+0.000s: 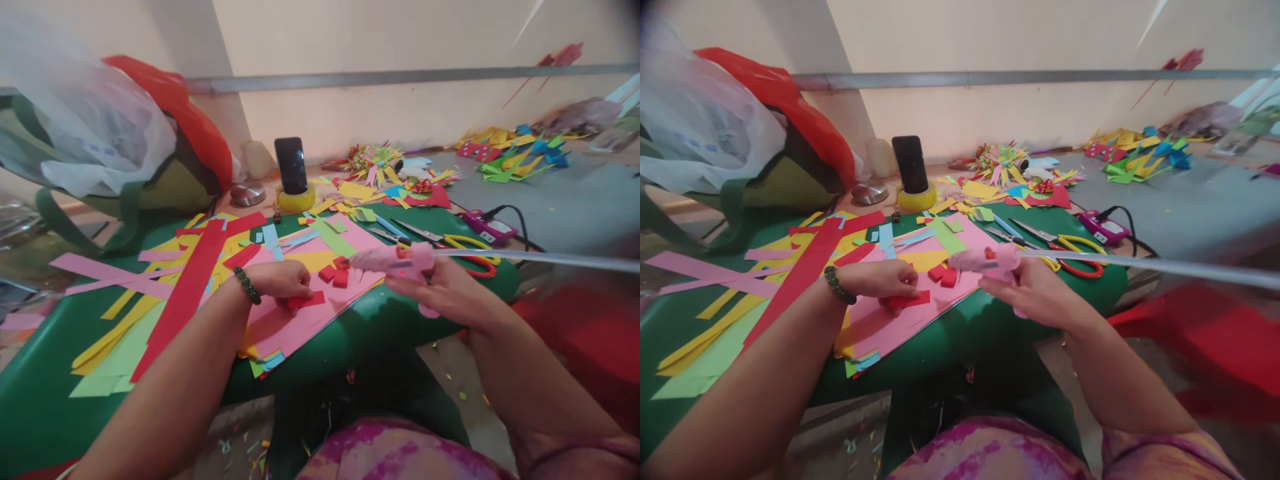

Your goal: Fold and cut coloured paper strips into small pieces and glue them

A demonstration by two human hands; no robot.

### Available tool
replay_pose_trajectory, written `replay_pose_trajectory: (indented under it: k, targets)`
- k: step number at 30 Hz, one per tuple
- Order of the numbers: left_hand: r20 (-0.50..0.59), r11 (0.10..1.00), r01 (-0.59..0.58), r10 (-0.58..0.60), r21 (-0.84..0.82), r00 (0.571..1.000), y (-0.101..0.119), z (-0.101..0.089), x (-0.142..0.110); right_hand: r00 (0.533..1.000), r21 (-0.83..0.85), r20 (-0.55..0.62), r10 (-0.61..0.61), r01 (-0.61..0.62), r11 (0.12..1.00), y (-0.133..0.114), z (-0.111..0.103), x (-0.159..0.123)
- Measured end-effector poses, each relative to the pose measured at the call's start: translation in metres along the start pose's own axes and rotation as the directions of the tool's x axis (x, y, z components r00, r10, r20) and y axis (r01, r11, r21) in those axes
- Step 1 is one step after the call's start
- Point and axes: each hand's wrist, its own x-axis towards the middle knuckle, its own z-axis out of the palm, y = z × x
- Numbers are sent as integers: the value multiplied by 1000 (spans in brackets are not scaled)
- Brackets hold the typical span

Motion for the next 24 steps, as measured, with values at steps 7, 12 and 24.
replay_pose_trajectory:
  k: [7, 12, 24]
  targets:
    - [20, 1000, 17, -17, 10, 1000, 1, 2, 0, 935, -225, 352, 38, 45, 973, -22, 21, 1]
    - [22, 1000, 26, -27, 15, 999, 7, 2, -4, 919, -380, 378, 116, 39, 924, -27, 23, 6]
    - [-3, 999, 2, -2, -46, 1000, 3, 4, -2, 933, -332, 357, 48, 79, 940, -27, 23, 6]
